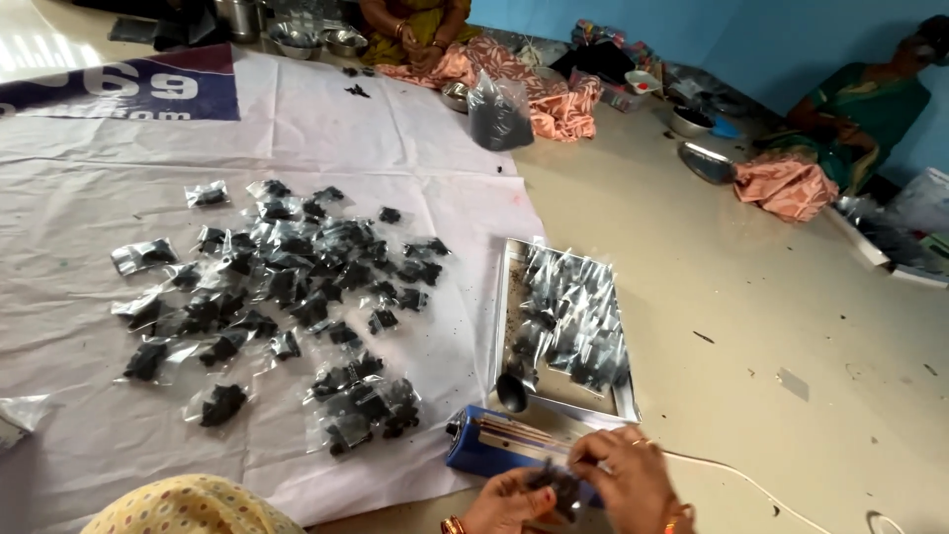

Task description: Packaging small black components into plastic bags and sealing them using a manual heat sealer.

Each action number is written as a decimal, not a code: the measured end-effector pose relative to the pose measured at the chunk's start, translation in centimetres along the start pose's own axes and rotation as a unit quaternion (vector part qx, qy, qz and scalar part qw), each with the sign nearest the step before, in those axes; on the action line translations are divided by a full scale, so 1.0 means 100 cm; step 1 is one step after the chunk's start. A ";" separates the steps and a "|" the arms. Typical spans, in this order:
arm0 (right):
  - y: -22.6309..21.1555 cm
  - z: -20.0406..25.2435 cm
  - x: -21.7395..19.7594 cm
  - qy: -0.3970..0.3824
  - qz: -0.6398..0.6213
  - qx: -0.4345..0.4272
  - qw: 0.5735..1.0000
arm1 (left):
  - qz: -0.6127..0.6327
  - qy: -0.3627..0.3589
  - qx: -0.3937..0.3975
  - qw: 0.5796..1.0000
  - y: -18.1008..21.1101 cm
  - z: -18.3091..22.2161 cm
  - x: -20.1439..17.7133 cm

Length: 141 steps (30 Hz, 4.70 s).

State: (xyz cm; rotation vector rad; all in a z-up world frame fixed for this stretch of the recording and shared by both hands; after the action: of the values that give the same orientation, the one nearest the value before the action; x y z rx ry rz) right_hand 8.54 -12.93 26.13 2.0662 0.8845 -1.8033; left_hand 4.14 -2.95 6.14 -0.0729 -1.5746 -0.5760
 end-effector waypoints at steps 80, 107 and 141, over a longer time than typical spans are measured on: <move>-0.077 -0.156 0.122 -0.134 -0.184 -0.006 0.974 | -0.122 0.350 0.115 0.921 0.001 -0.042 -0.136; 0.180 -0.155 0.079 -0.141 0.294 0.252 0.911 | -0.087 0.497 0.177 0.845 0.016 -0.004 -0.228; -0.012 -0.039 0.067 -0.240 -0.118 0.099 0.959 | 0.009 0.254 0.089 0.963 0.012 0.001 -0.072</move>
State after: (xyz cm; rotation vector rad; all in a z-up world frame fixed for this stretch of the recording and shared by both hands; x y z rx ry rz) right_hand 11.30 -7.98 20.67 1.5488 0.8607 -2.4626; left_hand 5.24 0.25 -0.31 0.1856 -1.1154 -0.3950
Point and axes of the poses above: each hand's wrist, its own z-axis away from the middle knuckle, its own x-axis out of the palm, y = z × x, the point moved 7 cm from there along -z, towards the middle knuckle, and after that the axes turned 8 degrees about z, right-handed, at the moved point
